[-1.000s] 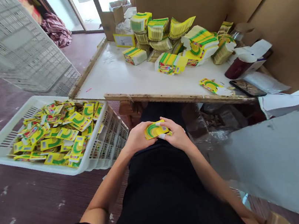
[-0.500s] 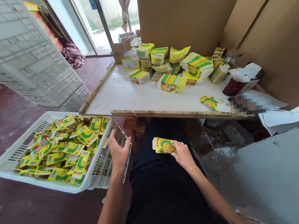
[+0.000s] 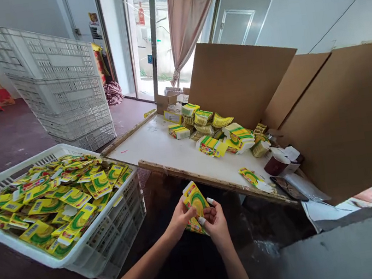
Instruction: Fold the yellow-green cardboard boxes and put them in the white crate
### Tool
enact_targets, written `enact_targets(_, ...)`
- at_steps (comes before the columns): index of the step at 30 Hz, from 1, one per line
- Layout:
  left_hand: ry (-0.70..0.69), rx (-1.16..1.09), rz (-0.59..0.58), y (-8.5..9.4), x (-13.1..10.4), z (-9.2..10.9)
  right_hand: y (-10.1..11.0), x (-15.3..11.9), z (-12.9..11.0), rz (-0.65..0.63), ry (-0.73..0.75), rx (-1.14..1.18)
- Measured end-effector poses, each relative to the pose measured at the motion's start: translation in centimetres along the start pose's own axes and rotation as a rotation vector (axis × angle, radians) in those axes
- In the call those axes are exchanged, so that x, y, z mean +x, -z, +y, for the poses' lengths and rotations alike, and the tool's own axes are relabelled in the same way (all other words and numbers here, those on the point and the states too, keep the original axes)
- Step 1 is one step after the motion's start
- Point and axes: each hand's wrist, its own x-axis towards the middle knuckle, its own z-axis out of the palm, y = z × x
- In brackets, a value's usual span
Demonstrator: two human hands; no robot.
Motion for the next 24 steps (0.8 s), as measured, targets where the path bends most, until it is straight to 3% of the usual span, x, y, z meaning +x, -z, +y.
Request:
enact_targets(2, 0.000, -0.170, 0.026, -1.8, 0.0, 0.6, -0.8, -0.6, -1.1, -0.068, -0.002, 0.040)
enact_targets(5, -0.002, -0.292, 0.159, -3.3, 0.2, 1.6, -1.6, -1.7, -2.2, -0.143, 0.004, 0.067)
enact_targets(10, -0.015, -0.144, 0.376, -2.9, 0.5, 1.7, -2.3, -2.8, -2.9, -0.234, -0.049, -0.006)
enact_targets(12, 0.044, -0.036, 0.353, -2.6, 0.3, 1.5, -2.4, -2.7, -2.7, -0.223, -0.070, 0.016)
enact_targets(14, 0.105, 0.014, 0.257, -2.3, 0.0, 1.5, -2.1, -2.4, -2.6, -0.200, -0.081, 0.050)
enact_targets(18, 0.031, 0.089, 0.084, -2.1, -0.4, 1.7, -1.2, -2.1, -2.5, -0.138, -0.060, 0.035)
enact_targets(20, -0.034, 0.169, 0.097, -1.9, -0.4, 1.8, -1.1, -2.2, -2.5, -0.126, -0.043, -0.010)
enact_targets(24, -0.134, 0.243, 0.254, -1.6, -0.2, 2.0, -2.2, -2.8, -2.5, -0.198, -0.002, -0.023)
